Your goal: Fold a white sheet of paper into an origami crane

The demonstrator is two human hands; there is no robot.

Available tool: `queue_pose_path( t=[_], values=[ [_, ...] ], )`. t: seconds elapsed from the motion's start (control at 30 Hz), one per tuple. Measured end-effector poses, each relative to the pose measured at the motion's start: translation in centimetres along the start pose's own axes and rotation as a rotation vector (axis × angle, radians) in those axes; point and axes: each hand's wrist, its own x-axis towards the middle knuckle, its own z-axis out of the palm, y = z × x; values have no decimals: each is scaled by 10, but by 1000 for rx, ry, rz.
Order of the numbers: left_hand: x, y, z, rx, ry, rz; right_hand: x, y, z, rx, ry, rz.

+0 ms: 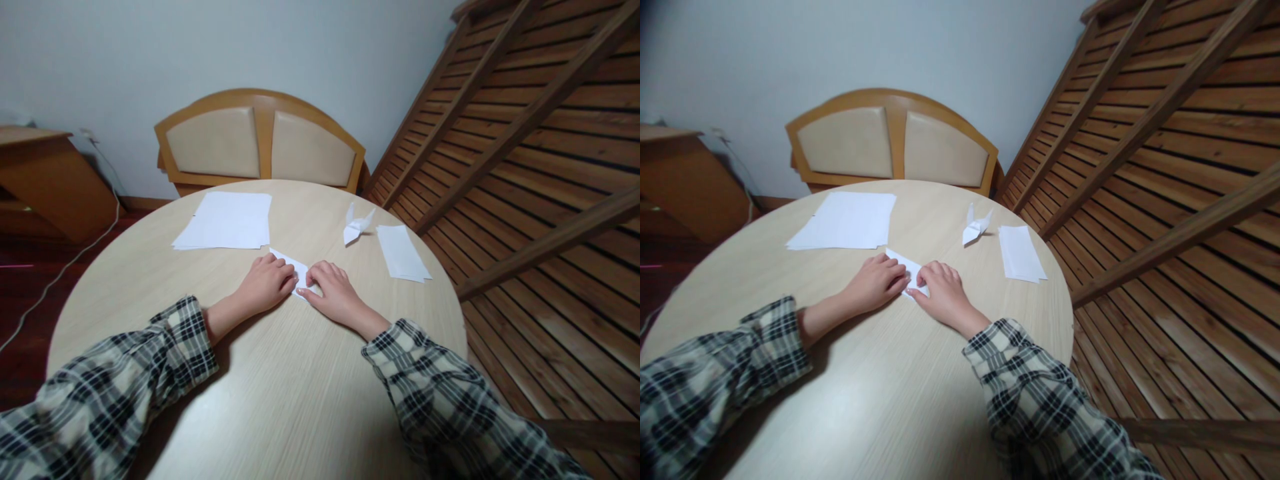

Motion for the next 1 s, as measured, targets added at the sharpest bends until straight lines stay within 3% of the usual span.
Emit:
queue_pose_path(
  t=[1.0],
  values=[
    [2, 2, -3, 9, 6, 0, 0, 3, 2, -129, -58, -89]
  ],
)
